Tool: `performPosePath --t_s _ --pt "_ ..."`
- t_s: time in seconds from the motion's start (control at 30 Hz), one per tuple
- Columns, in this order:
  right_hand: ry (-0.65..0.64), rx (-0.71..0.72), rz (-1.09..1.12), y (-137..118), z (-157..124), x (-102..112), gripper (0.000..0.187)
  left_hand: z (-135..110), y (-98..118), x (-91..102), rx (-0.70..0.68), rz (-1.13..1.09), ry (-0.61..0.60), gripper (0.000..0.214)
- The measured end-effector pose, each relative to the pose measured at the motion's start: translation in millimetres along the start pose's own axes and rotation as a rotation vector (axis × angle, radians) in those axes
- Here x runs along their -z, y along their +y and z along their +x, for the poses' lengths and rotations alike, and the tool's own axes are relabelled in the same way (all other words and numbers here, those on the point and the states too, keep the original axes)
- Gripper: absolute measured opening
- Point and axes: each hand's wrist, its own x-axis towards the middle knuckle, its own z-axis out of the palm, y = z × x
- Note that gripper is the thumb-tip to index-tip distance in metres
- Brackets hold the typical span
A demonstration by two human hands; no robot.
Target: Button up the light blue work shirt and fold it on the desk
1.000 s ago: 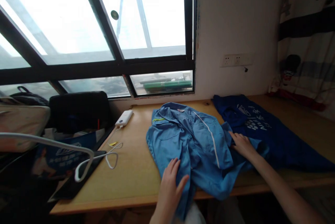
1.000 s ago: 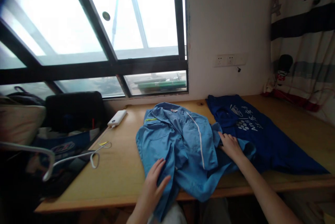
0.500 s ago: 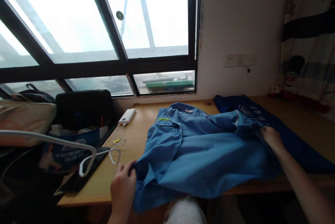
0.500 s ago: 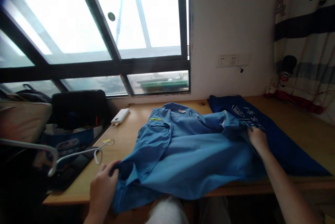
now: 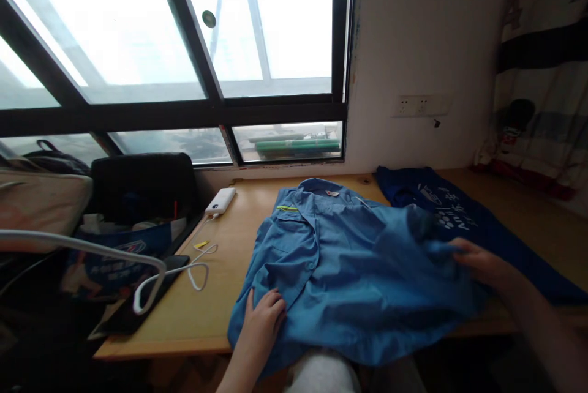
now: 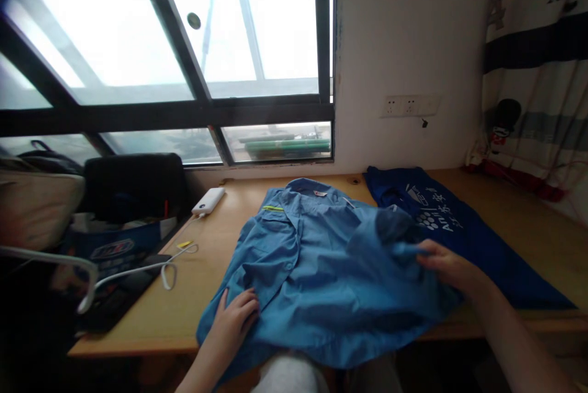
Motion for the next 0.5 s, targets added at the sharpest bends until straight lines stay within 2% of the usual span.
performPosePath --t_s 0.07,0.1,0.13,0.17,0.23,0.33,0.4,0.5 --pt "-0.397 -0.066 -0.205 -13.5 -9.5 -27.6 0.043 -0.4 -3.2 -2.4 -0.027 -0.013 0.061 0.024" --pt "-0.536 -0.064 -0.294 -18.9 -11.0 -42.6 0.043 -0.9 -4.4 -2.8 -0.037 -0.013 0.097 0.026" --pt "-0.589 -0.024 -0.353 -22.7 -9.9 -57.6 0.041 -1.6 -4.8 -2.5 -0.047 -0.017 0.131 0.026" --pt "-0.573 0.029 -0.389 -24.5 -6.1 -71.8 0.039 -2.6 -4.5 -1.4 -0.06 -0.028 0.161 0.026" --pt "-0.378 0.105 -0.378 -20.3 7.9 -96.0 0.038 -5.4 -0.7 2.4 -0.081 -0.078 0.208 0.025" --pt "-0.078 0.038 -0.258 -0.1 36.3 -120.1 0.048 -13.5 12.0 10.2 -0.076 -0.203 0.161 0.025" --pt "0.05 0.003 -0.247 12.7 54.3 -131.7 0.056 -22.4 23.6 16.9 -0.075 -0.292 0.026 0.024" --pt "0.21 0.072 -0.277 16.8 77.2 -148.9 0.059 -38.6 41.2 33.8 -0.141 -0.375 -0.275 0.016"
